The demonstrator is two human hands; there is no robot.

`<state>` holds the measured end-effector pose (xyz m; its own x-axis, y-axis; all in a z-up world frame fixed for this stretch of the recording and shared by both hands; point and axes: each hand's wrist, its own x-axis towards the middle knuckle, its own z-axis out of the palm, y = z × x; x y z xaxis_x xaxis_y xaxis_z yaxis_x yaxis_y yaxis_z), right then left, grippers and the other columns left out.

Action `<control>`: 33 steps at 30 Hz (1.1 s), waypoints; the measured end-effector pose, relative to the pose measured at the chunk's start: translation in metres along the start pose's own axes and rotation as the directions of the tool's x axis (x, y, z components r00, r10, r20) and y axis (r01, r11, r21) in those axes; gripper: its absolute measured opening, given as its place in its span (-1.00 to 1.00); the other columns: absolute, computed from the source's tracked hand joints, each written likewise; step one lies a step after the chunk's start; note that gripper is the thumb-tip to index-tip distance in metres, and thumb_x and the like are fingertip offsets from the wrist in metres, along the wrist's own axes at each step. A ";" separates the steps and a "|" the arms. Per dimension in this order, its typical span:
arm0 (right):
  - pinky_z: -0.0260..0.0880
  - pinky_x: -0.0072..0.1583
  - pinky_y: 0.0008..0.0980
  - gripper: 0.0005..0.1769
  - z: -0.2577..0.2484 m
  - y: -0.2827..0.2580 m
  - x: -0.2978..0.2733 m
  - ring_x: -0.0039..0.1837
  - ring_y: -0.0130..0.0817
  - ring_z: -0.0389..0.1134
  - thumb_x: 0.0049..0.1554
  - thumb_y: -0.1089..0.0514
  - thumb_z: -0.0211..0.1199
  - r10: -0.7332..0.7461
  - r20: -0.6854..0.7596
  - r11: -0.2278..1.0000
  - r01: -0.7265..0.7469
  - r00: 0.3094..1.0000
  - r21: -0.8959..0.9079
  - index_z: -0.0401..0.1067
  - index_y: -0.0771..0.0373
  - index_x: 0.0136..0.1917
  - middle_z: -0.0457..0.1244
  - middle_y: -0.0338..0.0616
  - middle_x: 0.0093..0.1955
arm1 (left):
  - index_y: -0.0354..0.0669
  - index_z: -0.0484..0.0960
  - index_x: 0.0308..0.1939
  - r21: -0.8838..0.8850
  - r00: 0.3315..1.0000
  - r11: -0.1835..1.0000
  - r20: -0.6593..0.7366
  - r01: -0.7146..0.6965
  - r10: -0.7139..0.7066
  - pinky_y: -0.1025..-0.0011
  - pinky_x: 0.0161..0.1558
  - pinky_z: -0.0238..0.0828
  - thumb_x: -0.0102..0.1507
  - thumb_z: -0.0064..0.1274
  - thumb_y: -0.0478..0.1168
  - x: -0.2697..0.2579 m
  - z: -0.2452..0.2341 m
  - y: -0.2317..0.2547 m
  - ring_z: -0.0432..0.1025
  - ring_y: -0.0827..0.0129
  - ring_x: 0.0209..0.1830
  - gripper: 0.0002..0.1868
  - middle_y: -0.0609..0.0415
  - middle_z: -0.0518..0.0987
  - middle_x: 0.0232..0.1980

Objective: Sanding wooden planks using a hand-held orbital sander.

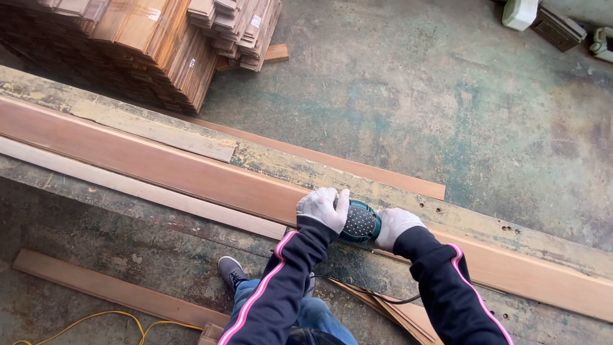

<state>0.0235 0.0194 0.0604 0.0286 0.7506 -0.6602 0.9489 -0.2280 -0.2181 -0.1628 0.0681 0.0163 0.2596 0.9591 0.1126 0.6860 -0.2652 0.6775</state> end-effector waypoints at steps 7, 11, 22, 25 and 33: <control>0.47 0.14 -0.14 -0.56 -0.008 -0.034 -0.010 0.05 0.03 0.47 -0.11 -0.13 0.41 0.007 0.007 0.998 -0.008 1.000 0.057 0.57 0.14 -0.03 0.43 0.08 -0.08 | -0.18 0.62 -0.50 -0.004 1.000 1.000 -0.001 -0.013 0.013 0.05 -0.25 0.43 0.34 -0.04 0.06 0.002 -0.017 -0.016 0.54 -0.06 -0.35 -0.53 -0.16 0.62 -0.39; 0.47 0.15 -0.16 -0.57 -0.006 -0.050 -0.004 0.07 0.02 0.47 -0.10 -0.12 0.40 -0.006 0.004 1.000 0.006 1.000 0.028 0.57 0.17 -0.04 0.43 0.07 -0.07 | -0.16 0.62 -0.49 0.003 1.000 1.000 -0.002 0.008 -0.008 0.07 -0.24 0.44 0.34 -0.04 0.07 0.004 -0.029 -0.027 0.54 -0.05 -0.34 -0.54 -0.14 0.62 -0.39; 0.45 0.19 -0.14 -0.56 -0.012 -0.092 0.007 0.10 0.01 0.46 -0.06 -0.09 0.34 -0.003 -0.001 0.999 0.003 1.000 0.036 0.54 0.13 0.05 0.42 0.08 -0.02 | -0.15 0.62 -0.46 -0.013 0.999 0.999 -0.019 0.034 -0.034 0.09 -0.19 0.45 0.35 -0.05 0.06 0.012 -0.059 -0.056 0.55 -0.03 -0.29 -0.56 -0.12 0.64 -0.35; 0.47 0.20 -0.16 -0.57 -0.005 -0.096 0.021 0.11 0.00 0.48 -0.05 -0.10 0.33 0.013 0.017 1.000 -0.012 1.000 -0.028 0.57 0.17 0.02 0.43 0.08 -0.02 | -0.16 0.62 -0.46 -0.029 0.999 0.999 -0.020 0.029 -0.030 0.09 -0.18 0.45 0.36 -0.06 0.06 0.017 -0.065 -0.065 0.55 -0.04 -0.28 -0.56 -0.12 0.64 -0.34; 0.46 0.18 -0.12 -0.55 -0.018 -0.133 0.025 0.10 -0.01 0.46 -0.09 -0.12 0.38 -0.023 0.004 0.999 0.023 1.000 -0.024 0.55 0.13 0.02 0.42 0.05 -0.03 | -0.16 0.63 -0.46 -0.014 0.998 0.999 -0.032 0.048 -0.049 0.08 -0.16 0.45 0.37 -0.07 0.06 0.023 -0.083 -0.090 0.55 -0.05 -0.26 -0.54 -0.12 0.65 -0.32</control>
<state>-0.0960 0.0793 0.0854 0.0057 0.7528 -0.6582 0.9567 -0.1957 -0.2156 -0.2751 0.1220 0.0184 0.2041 0.9736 0.1024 0.6880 -0.2170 0.6925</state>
